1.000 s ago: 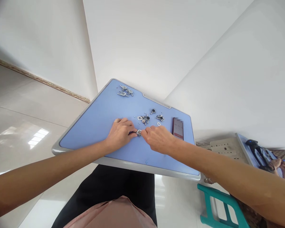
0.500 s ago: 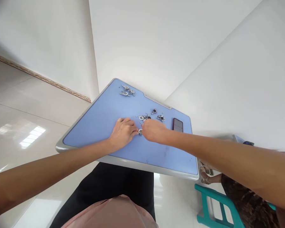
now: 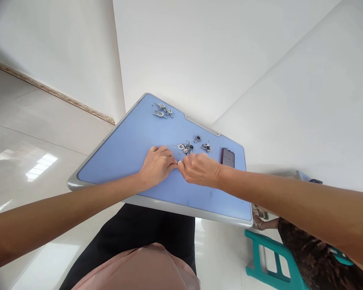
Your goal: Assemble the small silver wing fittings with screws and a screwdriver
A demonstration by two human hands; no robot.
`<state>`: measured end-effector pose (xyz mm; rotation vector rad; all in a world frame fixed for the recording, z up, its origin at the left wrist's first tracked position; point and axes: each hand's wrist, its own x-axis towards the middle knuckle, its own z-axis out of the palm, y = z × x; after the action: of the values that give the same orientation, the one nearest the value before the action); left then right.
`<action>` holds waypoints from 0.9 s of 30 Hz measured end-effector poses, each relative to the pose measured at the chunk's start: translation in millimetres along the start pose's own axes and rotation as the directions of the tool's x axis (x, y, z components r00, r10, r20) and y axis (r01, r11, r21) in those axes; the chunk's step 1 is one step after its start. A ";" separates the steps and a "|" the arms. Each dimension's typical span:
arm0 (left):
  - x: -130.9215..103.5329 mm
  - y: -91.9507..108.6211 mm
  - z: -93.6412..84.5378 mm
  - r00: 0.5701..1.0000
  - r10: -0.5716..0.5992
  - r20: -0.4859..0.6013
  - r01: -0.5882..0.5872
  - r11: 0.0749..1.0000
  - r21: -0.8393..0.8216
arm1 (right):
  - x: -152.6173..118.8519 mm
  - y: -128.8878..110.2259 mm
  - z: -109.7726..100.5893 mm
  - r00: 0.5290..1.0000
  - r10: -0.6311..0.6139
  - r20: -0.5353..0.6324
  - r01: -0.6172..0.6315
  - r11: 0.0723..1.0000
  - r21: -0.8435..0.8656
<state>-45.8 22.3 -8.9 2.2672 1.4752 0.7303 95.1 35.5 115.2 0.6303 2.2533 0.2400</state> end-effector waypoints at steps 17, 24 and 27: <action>0.6 1.2 0.9 0.999 -0.017 -0.047 0.018 1.000 0.008 | 0.7 -12.0 -5.2 0.997 0.081 0.015 -0.080 0.996 -0.042; 1.5 0.4 1.5 0.998 -0.033 -0.053 0.033 0.999 -0.003 | 1.6 -10.4 6.9 0.986 0.155 0.055 -0.161 0.980 0.115; 0.9 0.7 1.4 0.999 -0.030 -0.042 0.030 1.000 -0.004 | 11.0 -9.9 -4.1 0.874 0.421 0.241 -0.484 0.723 0.492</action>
<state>-44.1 22.9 -9.5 2.2353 1.5225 0.7748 82.1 32.6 107.5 1.4717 2.0136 -0.2132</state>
